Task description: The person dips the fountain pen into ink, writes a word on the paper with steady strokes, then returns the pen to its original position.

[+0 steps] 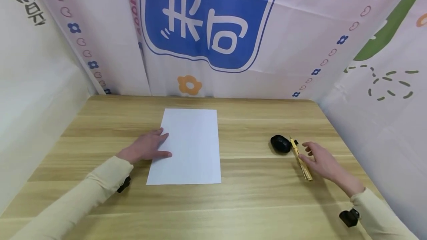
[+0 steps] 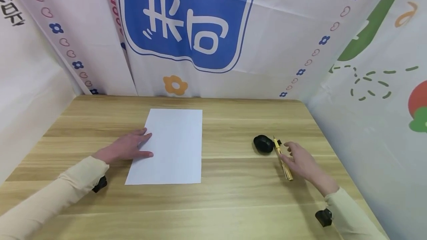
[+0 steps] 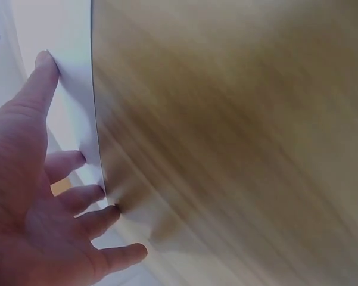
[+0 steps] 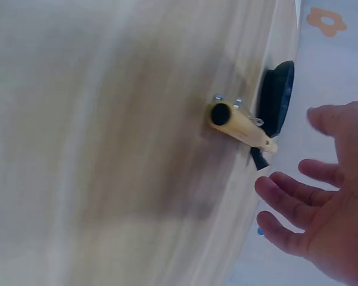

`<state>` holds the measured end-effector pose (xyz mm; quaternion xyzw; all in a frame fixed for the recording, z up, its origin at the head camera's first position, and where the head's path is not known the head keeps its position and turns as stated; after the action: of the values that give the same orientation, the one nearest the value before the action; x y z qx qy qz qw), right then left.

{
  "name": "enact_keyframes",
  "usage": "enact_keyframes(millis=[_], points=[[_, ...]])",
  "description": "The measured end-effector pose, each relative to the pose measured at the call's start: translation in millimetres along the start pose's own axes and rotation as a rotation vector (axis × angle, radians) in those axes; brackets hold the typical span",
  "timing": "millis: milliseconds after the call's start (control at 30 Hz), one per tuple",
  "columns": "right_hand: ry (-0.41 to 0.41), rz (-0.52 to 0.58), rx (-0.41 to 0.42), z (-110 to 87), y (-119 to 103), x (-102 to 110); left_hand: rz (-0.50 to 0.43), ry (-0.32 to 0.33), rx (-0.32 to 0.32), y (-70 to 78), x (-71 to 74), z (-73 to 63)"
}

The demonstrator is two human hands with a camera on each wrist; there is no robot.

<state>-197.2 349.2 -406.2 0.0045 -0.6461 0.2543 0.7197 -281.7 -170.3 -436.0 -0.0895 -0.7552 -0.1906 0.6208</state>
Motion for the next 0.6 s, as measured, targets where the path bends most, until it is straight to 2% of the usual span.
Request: enact_keyframes(millis=[233,600], points=[[-0.039,0.003,-0.094,-7.3,7,-11,0.017,-0.008,0.017,16.4,-2.2,1.6],[-0.013,-0.020,-0.127,-14.3,6,-21,-0.002,-0.030,0.029,42.1,-6.3,9.2]])
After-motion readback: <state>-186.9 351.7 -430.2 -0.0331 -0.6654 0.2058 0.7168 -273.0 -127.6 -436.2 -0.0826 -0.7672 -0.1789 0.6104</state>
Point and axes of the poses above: each hand's wrist, its own z-axis towards the middle knuckle, its own x-axis out of the back of the hand, y = z × x, the point moved 4 cm from there along z, towards the middle knuckle, and after that the axes turned 7 degrees about x, right-handed, at the moved point
